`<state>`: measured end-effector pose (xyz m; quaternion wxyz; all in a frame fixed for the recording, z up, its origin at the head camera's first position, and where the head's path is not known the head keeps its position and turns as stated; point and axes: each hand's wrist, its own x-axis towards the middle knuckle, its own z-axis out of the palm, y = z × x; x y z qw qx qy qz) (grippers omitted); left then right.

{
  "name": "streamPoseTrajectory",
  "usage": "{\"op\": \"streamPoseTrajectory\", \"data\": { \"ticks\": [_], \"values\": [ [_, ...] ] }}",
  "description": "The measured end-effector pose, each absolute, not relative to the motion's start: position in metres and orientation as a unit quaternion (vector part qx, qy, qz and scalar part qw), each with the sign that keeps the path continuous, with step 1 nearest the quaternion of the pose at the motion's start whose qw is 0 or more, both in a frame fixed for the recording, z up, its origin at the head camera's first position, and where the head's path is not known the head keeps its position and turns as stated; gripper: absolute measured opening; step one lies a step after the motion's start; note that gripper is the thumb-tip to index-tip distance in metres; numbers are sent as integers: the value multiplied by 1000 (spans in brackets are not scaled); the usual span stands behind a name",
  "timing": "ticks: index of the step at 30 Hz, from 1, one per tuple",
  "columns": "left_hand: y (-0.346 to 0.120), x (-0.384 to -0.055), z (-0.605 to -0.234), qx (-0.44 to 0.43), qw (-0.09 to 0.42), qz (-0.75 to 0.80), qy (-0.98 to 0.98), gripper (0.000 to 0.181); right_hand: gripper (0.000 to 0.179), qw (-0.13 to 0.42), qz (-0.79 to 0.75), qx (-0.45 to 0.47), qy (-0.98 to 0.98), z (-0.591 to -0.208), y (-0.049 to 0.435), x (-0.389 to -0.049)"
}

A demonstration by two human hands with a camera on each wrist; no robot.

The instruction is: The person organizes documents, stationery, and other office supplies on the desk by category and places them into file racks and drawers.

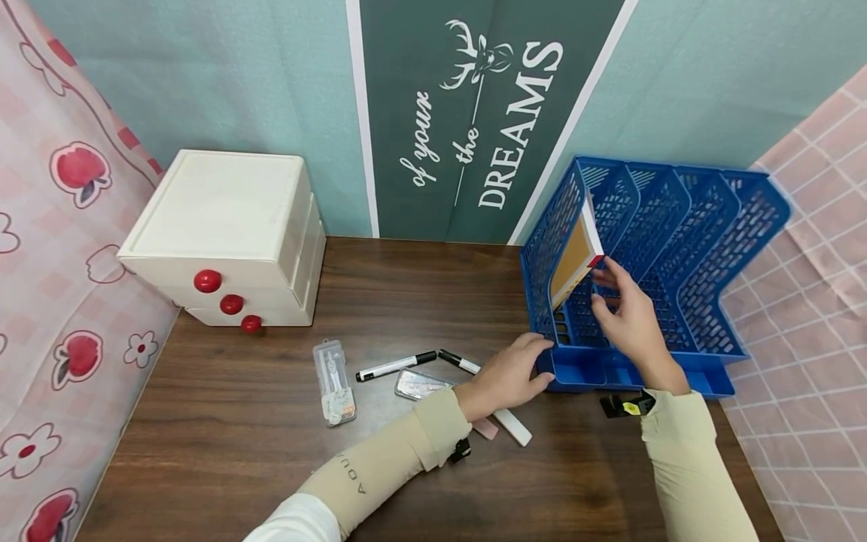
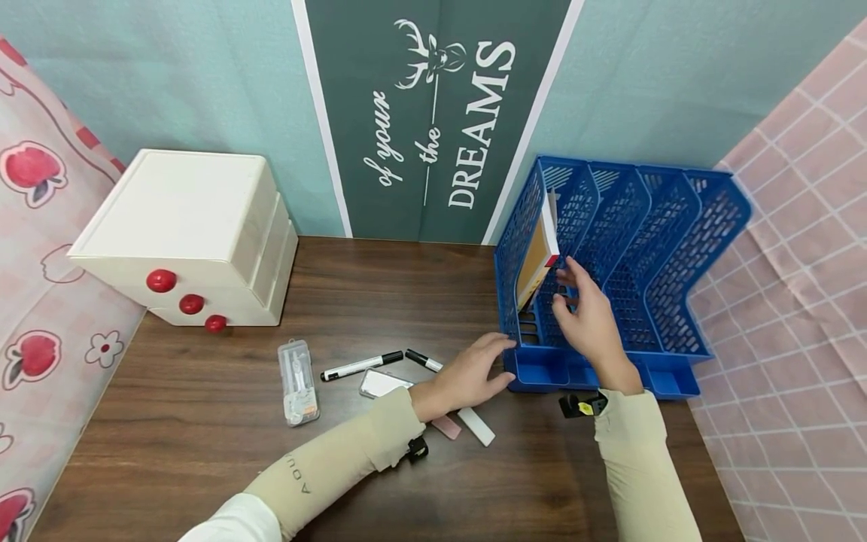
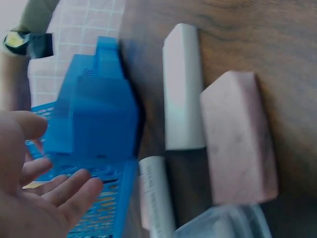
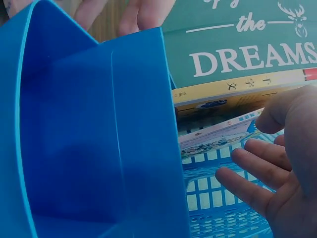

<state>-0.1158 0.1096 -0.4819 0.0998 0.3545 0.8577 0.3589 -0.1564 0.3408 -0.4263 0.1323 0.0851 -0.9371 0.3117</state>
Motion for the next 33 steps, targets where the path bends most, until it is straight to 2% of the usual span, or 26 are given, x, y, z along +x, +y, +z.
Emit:
{"op": "streamPoseTrajectory", "data": {
  "ticks": [7, 13, 28, 33],
  "values": [
    [86, -118, -470, 374, 109, 373, 842, 45, 62, 136, 305, 86, -939, -423, 341, -150],
    [64, -122, -457, 367, 132, 375, 841, 44, 60, 154, 300, 96, -937, -421, 345, -143],
    [-8, -124, -433, 362, 84, 408, 834, 39, 44, 181, 291, 83, -936, -405, 342, -125],
    [-32, -120, -425, 349, 43, 429, 832, 36, 37, 187, 291, 89, -934, -405, 344, -121]
  ]
}}
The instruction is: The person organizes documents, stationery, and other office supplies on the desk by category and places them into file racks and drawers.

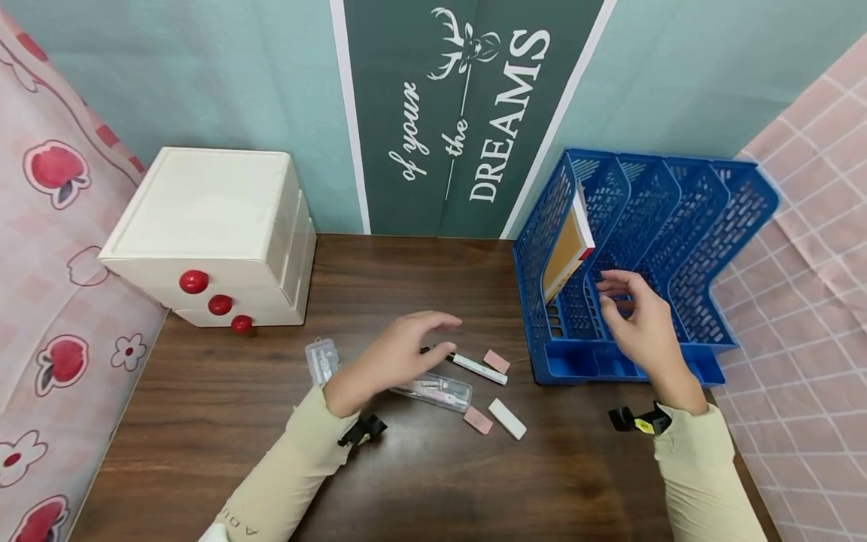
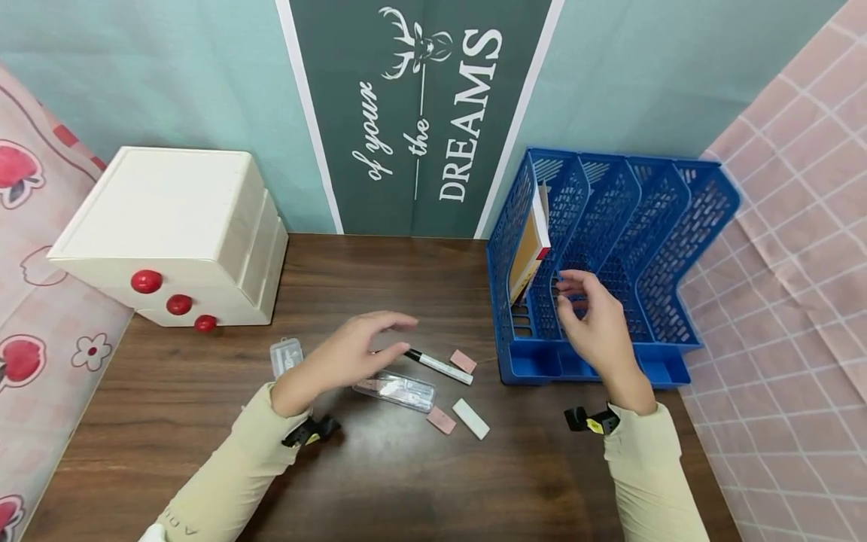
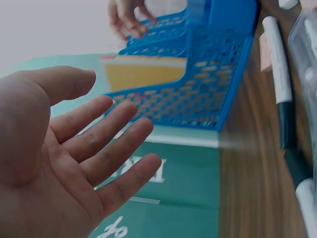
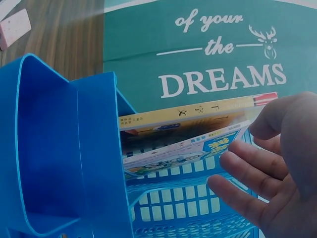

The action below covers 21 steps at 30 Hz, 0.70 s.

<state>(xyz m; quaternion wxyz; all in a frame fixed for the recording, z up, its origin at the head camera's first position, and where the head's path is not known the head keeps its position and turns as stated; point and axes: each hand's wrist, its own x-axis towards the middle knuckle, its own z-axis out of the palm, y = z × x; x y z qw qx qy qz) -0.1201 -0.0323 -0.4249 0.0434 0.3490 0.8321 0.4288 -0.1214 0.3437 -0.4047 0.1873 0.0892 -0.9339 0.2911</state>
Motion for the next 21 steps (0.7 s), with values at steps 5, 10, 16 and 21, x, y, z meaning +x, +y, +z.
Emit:
{"op": "streamPoseTrajectory", "data": {
  "ticks": [5, 10, 16, 21],
  "values": [
    [-58, -113, -419, 317, 14, 440, 840, 37, 33, 186, 290, 108, -933, -405, 339, -115],
    [-83, -106, -416, 290, -12, 452, 843, 37, 29, 195, 286, 135, -928, -410, 330, -106],
    [-118, -100, -420, 254, -55, 462, 848, 35, 26, 205, 281, 177, -921, -430, 318, -89],
    [-146, -96, -423, 216, -89, 474, 849, 35, 26, 205, 272, 182, -923, -450, 313, -75]
  ]
}}
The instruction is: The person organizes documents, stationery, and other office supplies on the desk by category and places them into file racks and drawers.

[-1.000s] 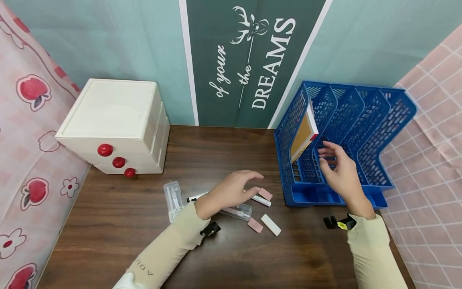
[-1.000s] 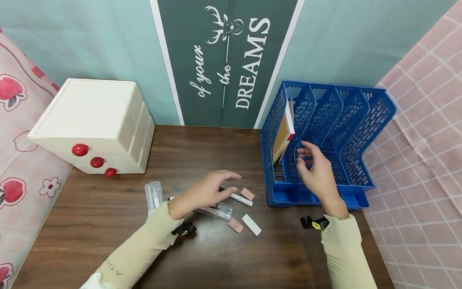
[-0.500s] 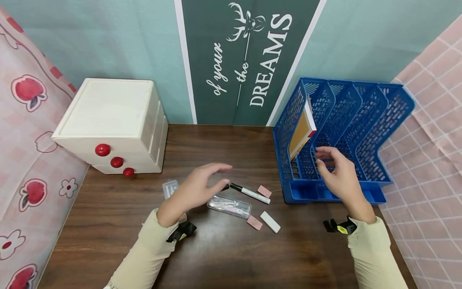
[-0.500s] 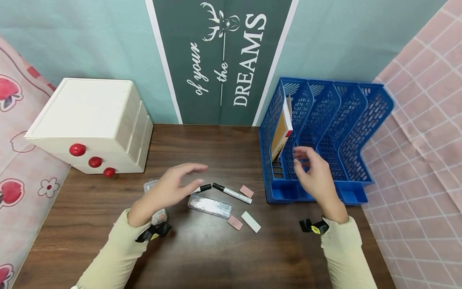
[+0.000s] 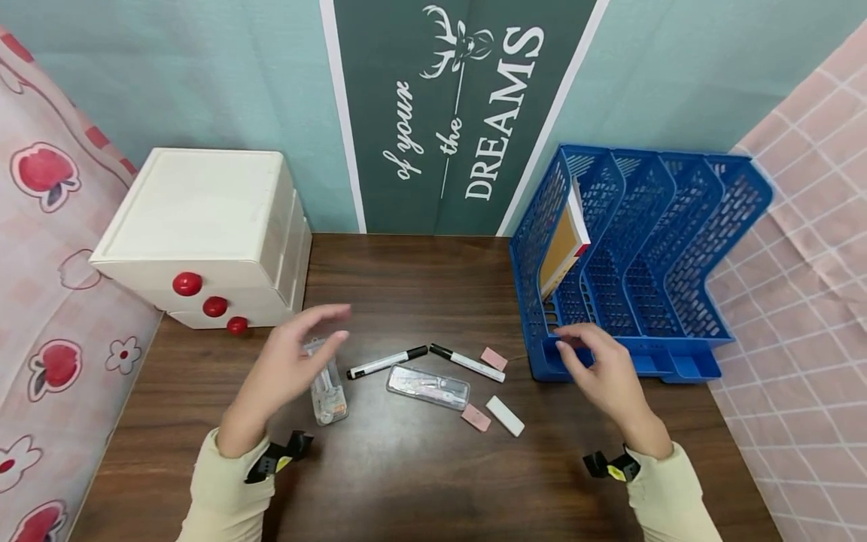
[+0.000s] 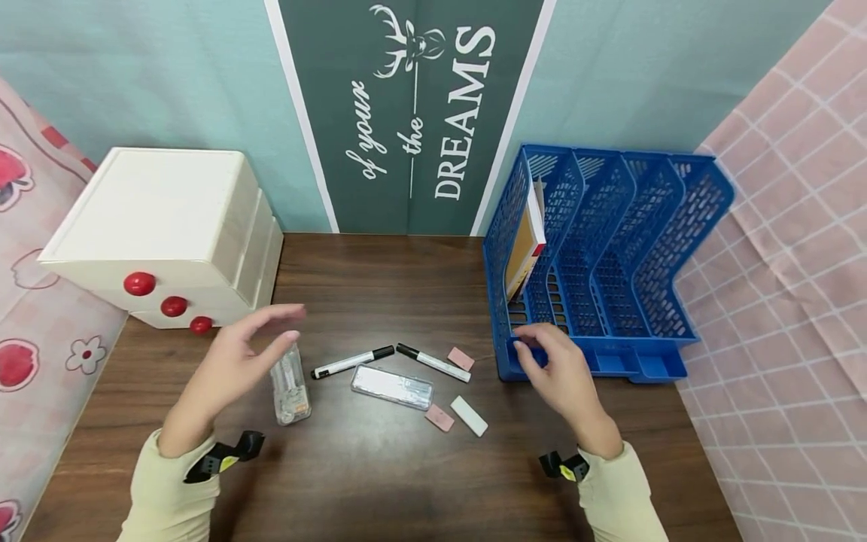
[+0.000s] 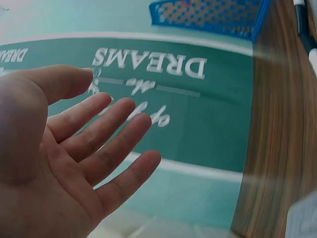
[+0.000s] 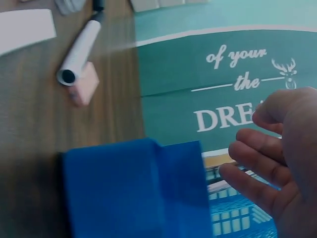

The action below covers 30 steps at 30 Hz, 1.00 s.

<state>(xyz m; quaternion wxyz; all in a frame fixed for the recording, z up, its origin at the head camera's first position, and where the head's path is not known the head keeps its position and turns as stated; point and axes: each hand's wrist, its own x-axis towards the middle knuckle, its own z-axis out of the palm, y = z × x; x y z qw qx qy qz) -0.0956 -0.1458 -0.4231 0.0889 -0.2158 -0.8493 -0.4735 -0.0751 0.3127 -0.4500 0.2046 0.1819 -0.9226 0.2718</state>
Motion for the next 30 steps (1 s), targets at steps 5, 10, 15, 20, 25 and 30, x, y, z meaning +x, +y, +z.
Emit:
{"op": "streamPoseTrajectory", "data": {
  "ticks": [5, 10, 15, 20, 25, 30],
  "values": [
    [-174, -88, -427, -157, 130, -482, -852, 33, 28, 204, 245, 174, -932, -471, 311, -65],
    [-197, -81, -431, -88, 152, -487, -855, 30, 30, 203, 224, 151, -941, -497, 313, -55],
    [-215, -75, -434, -23, 157, -484, -860, 29, 26, 193, 225, 124, -947, -509, 310, -50],
    [-233, -70, -436, 65, 181, -465, -864, 30, 16, 188, 230, 109, -948, -516, 306, -47],
    [-250, -74, -435, 116, 246, -457, -847, 33, 15, 187, 236, 100, -948, -518, 305, -46],
    [-255, -90, -435, 165, 288, -467, -820, 47, 16, 186, 242, 95, -947, -517, 305, -50]
  ]
}}
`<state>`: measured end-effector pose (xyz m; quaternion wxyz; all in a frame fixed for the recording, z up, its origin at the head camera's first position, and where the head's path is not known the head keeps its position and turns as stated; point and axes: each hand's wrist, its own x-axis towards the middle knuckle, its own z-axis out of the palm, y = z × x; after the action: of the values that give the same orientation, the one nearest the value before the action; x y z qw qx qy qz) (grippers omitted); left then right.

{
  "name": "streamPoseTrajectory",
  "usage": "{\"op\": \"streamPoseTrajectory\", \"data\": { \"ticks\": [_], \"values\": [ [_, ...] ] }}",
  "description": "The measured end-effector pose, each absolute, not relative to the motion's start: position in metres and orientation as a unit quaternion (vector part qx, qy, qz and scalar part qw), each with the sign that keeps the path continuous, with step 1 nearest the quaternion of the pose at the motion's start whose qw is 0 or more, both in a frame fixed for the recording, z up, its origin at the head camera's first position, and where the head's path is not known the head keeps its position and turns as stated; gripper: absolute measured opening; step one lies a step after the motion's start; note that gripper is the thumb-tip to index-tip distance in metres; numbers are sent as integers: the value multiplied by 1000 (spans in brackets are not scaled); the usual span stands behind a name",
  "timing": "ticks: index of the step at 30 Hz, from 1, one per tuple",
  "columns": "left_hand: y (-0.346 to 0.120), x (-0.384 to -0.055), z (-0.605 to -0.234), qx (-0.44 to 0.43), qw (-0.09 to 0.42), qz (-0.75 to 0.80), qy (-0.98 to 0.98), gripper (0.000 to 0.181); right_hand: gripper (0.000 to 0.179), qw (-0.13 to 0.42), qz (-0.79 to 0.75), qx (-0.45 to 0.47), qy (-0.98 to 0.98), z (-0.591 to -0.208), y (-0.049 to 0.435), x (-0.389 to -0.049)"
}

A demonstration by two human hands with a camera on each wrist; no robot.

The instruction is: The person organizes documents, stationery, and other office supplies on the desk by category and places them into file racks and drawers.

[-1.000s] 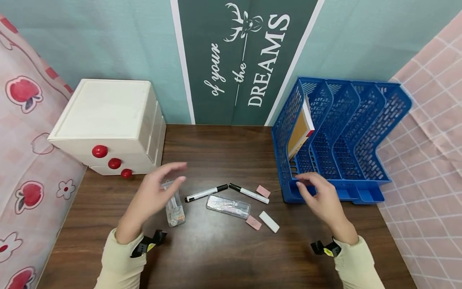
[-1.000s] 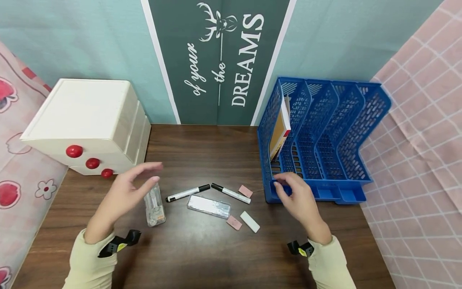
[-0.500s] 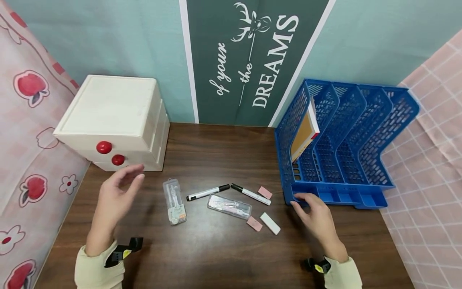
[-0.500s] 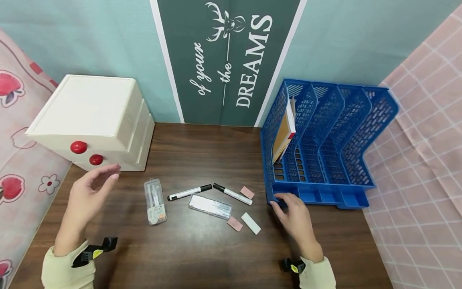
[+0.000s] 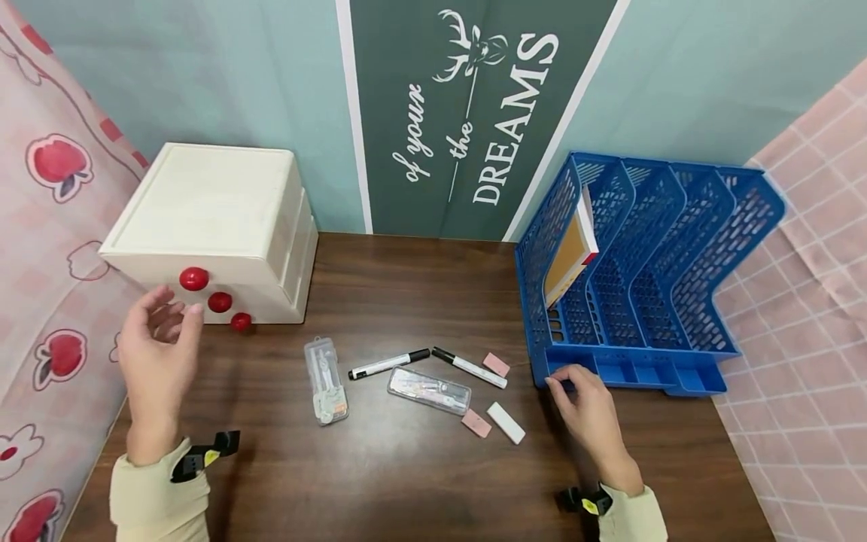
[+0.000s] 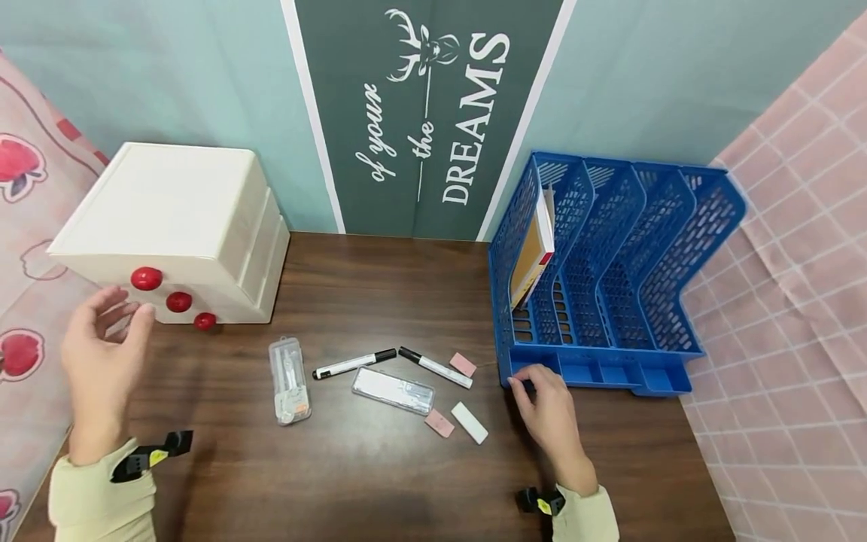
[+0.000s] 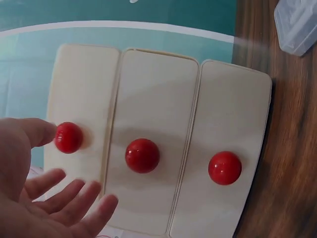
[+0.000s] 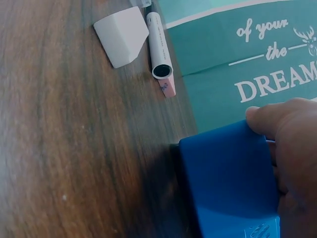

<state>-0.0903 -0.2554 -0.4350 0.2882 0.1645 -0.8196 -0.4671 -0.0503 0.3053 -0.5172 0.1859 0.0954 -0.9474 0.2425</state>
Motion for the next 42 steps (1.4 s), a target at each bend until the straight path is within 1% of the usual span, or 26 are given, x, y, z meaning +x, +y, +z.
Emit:
{"op": "streamPoseTrajectory", "data": {
  "ticks": [4, 10, 14, 20, 25, 31, 42],
  "values": [
    [-254, -106, -435, 184, 309, -478, -801, 55, 15, 182, 248, 93, -947, -517, 304, -54],
    [-251, -120, -435, 197, 351, -476, -782, 51, 17, 194, 253, 115, -941, -517, 301, -57],
    [-250, -124, -436, 188, 363, -475, -779, 49, 18, 198, 257, 115, -939, -516, 301, -57],
    [-249, -127, -435, 167, 364, -469, -787, 43, 17, 192, 260, 103, -941, -516, 302, -56],
    [-249, -128, -432, 170, 360, -460, -794, 37, 16, 185, 262, 98, -942, -515, 302, -55],
    [-248, -128, -430, 171, 349, -453, -803, 37, 15, 183, 263, 87, -943, -515, 302, -54],
    [-248, -126, -431, 175, 345, -446, -807, 37, 14, 170, 268, 78, -945, -515, 303, -51]
  ]
}}
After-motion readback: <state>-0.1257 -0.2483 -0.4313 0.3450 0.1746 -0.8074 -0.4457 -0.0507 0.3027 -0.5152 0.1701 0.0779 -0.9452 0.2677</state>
